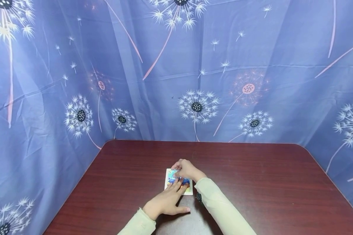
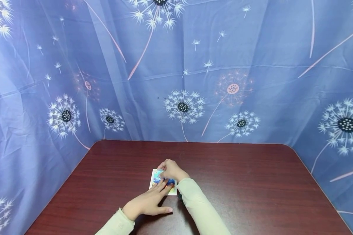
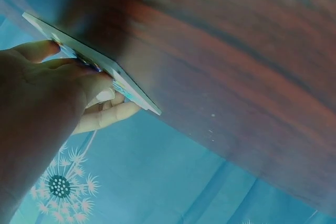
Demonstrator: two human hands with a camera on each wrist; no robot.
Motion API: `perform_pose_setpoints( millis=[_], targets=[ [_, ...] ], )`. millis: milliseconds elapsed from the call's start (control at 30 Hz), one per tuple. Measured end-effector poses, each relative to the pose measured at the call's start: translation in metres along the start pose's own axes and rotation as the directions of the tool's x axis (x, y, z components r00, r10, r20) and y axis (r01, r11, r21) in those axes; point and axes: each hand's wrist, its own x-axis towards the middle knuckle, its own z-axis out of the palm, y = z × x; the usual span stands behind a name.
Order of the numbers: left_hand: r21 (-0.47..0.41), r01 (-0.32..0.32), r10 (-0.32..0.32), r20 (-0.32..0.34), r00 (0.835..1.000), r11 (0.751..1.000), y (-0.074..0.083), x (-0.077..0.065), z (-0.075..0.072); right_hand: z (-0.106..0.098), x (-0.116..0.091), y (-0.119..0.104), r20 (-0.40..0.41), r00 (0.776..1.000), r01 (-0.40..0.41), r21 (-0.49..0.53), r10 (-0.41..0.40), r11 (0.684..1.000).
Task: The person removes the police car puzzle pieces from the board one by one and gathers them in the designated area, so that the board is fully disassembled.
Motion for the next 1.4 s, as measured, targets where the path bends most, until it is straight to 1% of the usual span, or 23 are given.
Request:
perform_pose_setpoints(
  millis=[200,333,500,700,867,967,1133,1200,1333,1400],
  targets=[
    [0.001,0.0,0.0,0.0,1.0,1.0,0.0001,-0.0005,0.0003,0.0025,0.0002,0.0009,-0.002,1.0,-0.024,0.009,0.024,1.0],
    [-0.001,-0.001,0.001,-0.005,1.0,1.0,0.0004,-0.0005,-0.0002,0.0032,0.0019,0.0017,-0.004,1.0,-0.026,0.008,0.026,1.0],
    [-0.003,0.001,-0.001,-0.01,1.0,1.0,0.0005,0.0001,-0.0006,0.0025,0.0028,0.0013,-0.008,1.0,-0.012,0.002,0.012,1.0],
    [-0.007,0.008,-0.008,-0.013,1.0,1.0,0.0009,0.0001,-0.002,0.0013,0.0041,0.0025,-0.034,0.999,0.032,-0.018,-0.033,0.999],
    [-0.013,0.007,-0.007,-0.005,1.0,1.0,0.0006,-0.0001,-0.0029,0.001,0.0042,0.0039,-0.034,0.999,0.021,0.022,-0.02,1.0],
    [-0.013,0.008,-0.008,0.0,1.0,1.0,0.0001,0.0002,-0.0029,0.0014,0.0041,0.0038,-0.039,0.999,0.027,0.042,-0.026,0.999],
    [0.012,0.022,-0.022,0.001,1.0,1.0,-0.0007,0.0008,-0.003,0.0021,0.006,0.0043,-0.063,0.997,0.052,0.025,-0.051,0.998],
    [0.015,0.024,-0.024,0.002,1.0,1.0,-0.0012,0.0008,-0.0033,0.0027,0.007,0.0055,-0.061,0.997,0.053,0.028,-0.051,0.998],
    [-0.008,0.018,-0.018,0.009,1.0,1.0,-0.0024,0.0005,-0.0042,0.0018,0.0064,0.0064,-0.041,0.998,0.039,0.051,-0.037,0.998],
    [-0.023,0.014,-0.014,0.013,1.0,1.0,-0.0033,0.0005,-0.0051,0.0004,0.0058,0.0069,-0.037,0.998,0.057,0.058,-0.055,0.997]
  ],
)
